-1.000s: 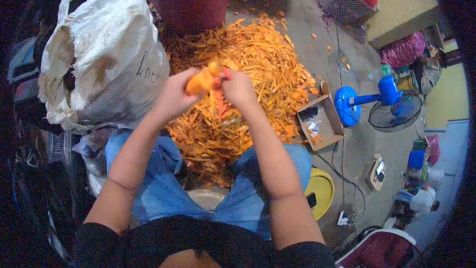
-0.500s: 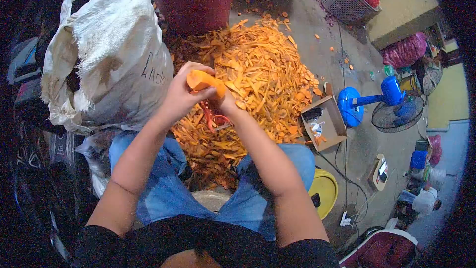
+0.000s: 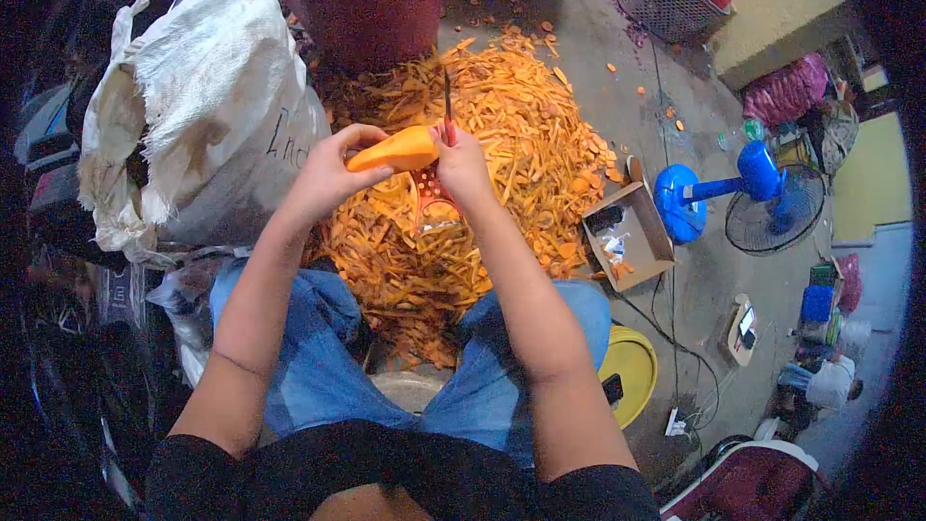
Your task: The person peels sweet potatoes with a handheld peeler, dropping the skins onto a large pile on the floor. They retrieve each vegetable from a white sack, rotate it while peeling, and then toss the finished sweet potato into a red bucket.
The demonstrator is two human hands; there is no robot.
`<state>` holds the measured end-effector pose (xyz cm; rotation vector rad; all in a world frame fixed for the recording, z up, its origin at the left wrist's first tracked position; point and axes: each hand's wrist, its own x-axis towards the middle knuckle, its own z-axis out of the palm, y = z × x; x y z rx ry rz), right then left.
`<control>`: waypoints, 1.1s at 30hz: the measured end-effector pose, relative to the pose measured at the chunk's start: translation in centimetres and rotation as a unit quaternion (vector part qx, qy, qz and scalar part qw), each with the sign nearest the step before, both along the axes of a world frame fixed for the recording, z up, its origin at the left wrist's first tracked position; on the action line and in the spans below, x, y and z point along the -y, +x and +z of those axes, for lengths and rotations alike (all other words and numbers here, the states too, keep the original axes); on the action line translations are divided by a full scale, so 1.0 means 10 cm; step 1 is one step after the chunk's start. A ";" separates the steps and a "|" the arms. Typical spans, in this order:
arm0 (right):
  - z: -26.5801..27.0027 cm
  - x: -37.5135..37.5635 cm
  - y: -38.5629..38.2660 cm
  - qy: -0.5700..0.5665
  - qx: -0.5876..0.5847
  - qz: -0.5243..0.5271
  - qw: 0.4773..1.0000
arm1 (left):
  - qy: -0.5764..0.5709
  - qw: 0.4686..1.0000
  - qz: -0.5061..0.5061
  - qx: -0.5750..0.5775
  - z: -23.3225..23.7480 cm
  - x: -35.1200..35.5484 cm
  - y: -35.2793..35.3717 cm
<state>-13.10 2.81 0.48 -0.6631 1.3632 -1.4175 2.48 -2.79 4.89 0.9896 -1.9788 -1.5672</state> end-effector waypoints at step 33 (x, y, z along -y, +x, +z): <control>-0.37 0.01 -0.36 0.169 -0.384 0.071 0.905 | -0.177 0.948 -0.253 -0.074 0.12 -0.30 -0.07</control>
